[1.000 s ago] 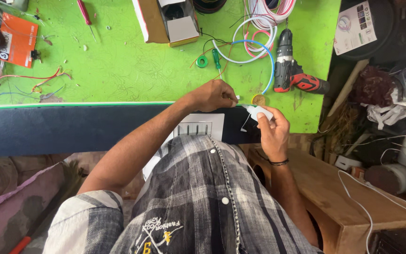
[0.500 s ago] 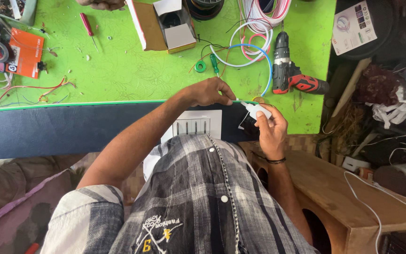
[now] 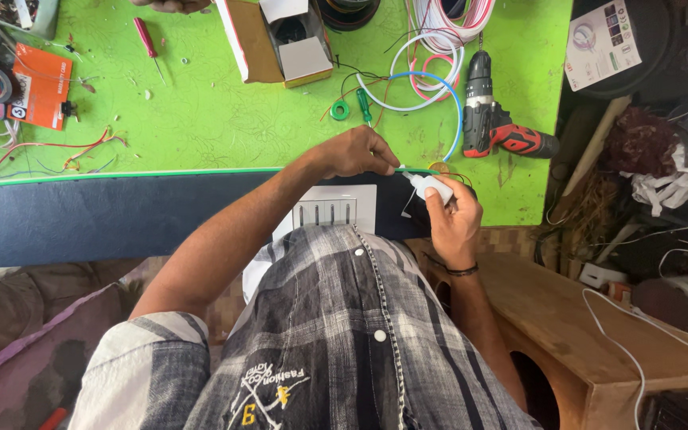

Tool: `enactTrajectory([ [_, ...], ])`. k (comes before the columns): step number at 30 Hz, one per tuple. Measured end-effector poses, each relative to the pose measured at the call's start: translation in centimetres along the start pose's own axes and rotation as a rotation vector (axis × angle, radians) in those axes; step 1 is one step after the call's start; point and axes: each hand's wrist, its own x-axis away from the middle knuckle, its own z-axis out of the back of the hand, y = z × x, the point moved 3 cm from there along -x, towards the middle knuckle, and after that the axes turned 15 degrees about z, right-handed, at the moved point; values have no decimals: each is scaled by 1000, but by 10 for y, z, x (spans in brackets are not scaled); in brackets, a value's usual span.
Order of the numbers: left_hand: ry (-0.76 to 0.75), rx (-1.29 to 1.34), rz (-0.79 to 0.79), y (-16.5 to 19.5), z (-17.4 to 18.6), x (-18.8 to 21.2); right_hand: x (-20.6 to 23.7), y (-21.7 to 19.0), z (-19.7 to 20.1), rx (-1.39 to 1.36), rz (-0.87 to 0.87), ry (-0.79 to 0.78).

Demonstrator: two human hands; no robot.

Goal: The person applies adhesive from a small bottle to the edge of a long black panel, then places a circular speaker into a cutout and presses it down. They flip the panel to route wires, then use a cordless drill to fasten the speaker in place.

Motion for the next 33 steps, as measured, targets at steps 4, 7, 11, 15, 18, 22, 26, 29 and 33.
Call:
enactTrajectory([
  [4, 43, -56, -34, 2, 1, 4, -3, -8, -5, 81, 8, -6],
  [7, 41, -69, -52, 3, 1, 5, -5, -15, -7, 179, 34, -16],
  [11, 27, -58, -61, 3, 1, 6, -6, -20, -8, 209, 36, -22],
  [15, 16, -18, -46, 3, -1, 5, -6, -25, -9, 280, 52, -29],
  [18, 20, 10, -11, 3, -1, 4, -4, -28, -10, 351, 72, -33],
  [22, 30, -1, -4, 2, -1, 4, -3, -31, -12, 329, 135, -24],
  [26, 27, -2, -6, 2, -1, 5, -4, -30, -12, 299, 142, -13],
  [29, 46, -23, 2, 2, -1, 5, -6, -32, -13, 277, 141, -10],
  [33, 45, -11, 8, 2, -1, 4, -10, -42, -15, 376, 91, -29],
])
